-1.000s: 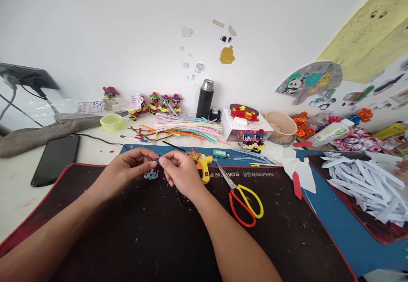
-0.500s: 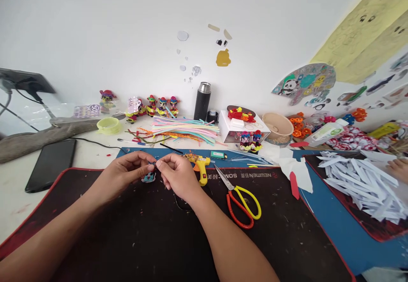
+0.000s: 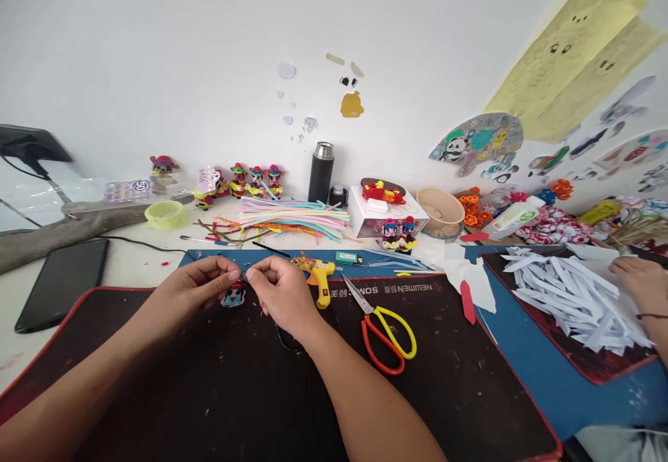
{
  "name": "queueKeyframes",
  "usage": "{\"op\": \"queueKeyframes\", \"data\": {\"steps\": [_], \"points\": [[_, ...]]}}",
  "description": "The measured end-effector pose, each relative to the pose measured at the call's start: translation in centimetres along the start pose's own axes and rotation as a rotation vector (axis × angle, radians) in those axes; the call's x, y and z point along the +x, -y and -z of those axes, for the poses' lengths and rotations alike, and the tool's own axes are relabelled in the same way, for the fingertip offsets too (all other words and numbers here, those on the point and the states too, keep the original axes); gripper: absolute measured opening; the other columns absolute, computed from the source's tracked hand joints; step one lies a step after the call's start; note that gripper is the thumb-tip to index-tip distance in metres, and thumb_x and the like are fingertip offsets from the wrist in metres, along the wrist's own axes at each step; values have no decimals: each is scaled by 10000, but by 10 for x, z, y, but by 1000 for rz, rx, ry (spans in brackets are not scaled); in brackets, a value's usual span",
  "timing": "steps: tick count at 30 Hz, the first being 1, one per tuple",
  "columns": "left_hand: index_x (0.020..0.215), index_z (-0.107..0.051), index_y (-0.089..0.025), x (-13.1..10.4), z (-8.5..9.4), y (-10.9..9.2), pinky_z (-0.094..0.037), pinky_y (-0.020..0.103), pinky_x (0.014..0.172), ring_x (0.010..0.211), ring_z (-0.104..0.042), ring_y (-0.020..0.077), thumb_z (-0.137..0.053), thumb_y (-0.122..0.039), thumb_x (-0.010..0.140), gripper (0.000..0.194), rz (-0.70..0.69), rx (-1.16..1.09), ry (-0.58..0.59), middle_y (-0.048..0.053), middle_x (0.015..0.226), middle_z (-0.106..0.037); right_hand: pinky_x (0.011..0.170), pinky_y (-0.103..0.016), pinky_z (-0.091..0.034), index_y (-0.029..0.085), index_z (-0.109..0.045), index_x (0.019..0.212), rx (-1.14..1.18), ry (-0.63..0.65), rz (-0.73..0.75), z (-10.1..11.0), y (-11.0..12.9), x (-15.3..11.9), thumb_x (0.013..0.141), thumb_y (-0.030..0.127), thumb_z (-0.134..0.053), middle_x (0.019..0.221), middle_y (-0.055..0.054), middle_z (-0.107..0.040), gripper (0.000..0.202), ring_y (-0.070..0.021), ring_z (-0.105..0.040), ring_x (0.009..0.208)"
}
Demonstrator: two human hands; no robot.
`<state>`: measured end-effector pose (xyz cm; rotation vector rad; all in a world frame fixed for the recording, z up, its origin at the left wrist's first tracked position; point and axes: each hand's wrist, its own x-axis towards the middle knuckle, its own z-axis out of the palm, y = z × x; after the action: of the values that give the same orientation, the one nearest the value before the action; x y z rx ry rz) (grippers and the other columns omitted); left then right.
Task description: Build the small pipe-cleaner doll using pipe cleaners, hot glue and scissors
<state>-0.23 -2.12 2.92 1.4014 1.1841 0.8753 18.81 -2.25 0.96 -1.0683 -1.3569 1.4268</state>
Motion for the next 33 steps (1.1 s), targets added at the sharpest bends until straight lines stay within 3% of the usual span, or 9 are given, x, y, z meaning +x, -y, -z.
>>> {"op": "queueKeyframes", "data": {"steps": [9,33], "points": [[850,-714,-202,-1,-1,-2,-342,222,496,550,-429,116,-822,-701,754,519,5,18,25,-17,683,-598,401,-213,-354,217,-659,924,-76,-30,34,-1,-8,-2,966,425,-683,602,74,-552,213,-89,-469,410],[887,-691,-189,2,-2,4,-298,224,513,562,-396,110,-778,-723,771,553,51,36,23,-40,677,-560,457,-224,-342,217,-671,941,-174,-46,57,-2,-12,-1,983,381,-649,593,82,-535,171,-95,-472,443]]}}
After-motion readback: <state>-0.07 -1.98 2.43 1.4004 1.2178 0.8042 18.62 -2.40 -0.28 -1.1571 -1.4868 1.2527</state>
